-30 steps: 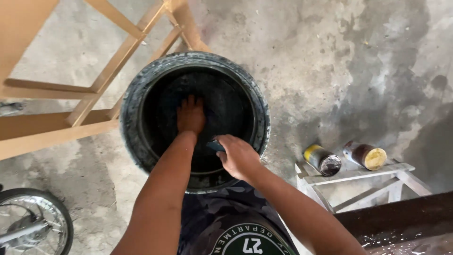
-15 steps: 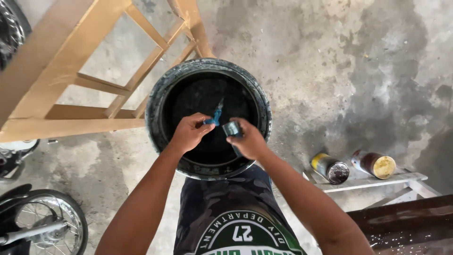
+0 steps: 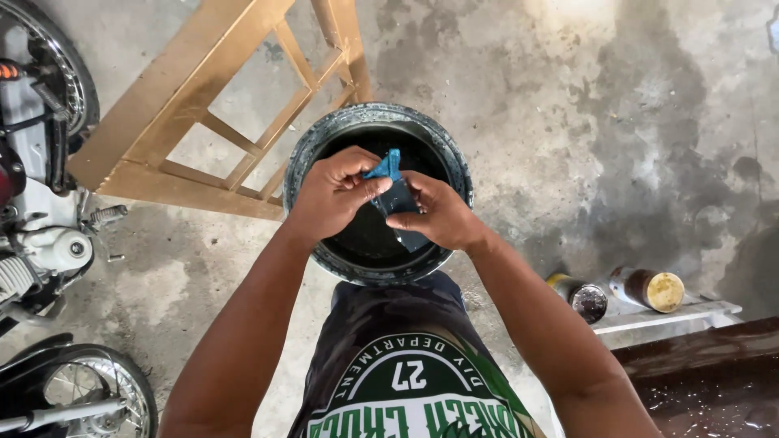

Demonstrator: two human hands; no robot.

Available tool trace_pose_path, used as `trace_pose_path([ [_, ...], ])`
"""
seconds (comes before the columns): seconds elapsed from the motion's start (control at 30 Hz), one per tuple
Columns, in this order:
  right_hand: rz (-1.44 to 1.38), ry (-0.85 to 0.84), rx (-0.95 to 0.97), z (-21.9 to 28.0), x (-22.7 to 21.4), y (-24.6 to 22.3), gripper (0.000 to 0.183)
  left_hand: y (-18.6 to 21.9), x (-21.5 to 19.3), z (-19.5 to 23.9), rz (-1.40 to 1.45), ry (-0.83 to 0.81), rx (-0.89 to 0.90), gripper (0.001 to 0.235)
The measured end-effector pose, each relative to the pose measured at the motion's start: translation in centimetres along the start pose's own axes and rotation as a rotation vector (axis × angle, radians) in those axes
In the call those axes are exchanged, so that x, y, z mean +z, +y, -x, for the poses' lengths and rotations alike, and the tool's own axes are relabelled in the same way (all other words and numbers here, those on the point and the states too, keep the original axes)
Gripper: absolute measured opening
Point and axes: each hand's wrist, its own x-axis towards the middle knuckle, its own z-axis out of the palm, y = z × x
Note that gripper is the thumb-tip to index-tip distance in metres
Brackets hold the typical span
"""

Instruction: Sanding and cleaning a car door with a sanding block and a microfiber cloth in a wet-sanding process.

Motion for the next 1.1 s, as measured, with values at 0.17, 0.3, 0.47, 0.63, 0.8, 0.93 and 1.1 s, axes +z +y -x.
trace_pose_path([
  [0.17, 0.118, 0.138, -0.027, 1.1, -1.4, 2.0, 0.034, 0.4, -1.1, 0.7, 0.042, 0.119, 0.12, 0.009],
  [0.3, 0.008, 0.158, -0.018, 2.5, -0.2, -1.8, 0.042, -1.4, -1.7, 1.4, 0.268, 0.103, 0.002, 0.01],
  [0.47, -0.12, 0.131, -0.049, 2.6, 3.4, -4.2, 0.056, 0.6, 0.1, 0.9, 0.082, 0.111, 0.015, 0.01],
  [0.63, -0.189, 0.216, -0.094, 1.7, 4.6, -0.1, 0.047, -1.4, 1.5, 1.1, 0.308, 0.105, 0.016, 0.011],
  [0.8, -0.132, 0.306, -0.192, 1.5, 5.1, 0.3, 0.046, -0.4, 1.9, 1.6, 0.332, 0.082, 0.007, 0.011],
  [0.93, -0.067, 0.306, -0.114, 1.7, 4.5, 1.4, 0.04, -1.2, 1.5, 1.8, 0.21, 0.111, 0.073, 0.008],
  [1.1, 0.079, 0.356, -0.098, 2.9, 3.7, 0.8, 0.032, -2.0, 0.5, 2.1, 0.197, 0.208, -0.015, 0.012],
])
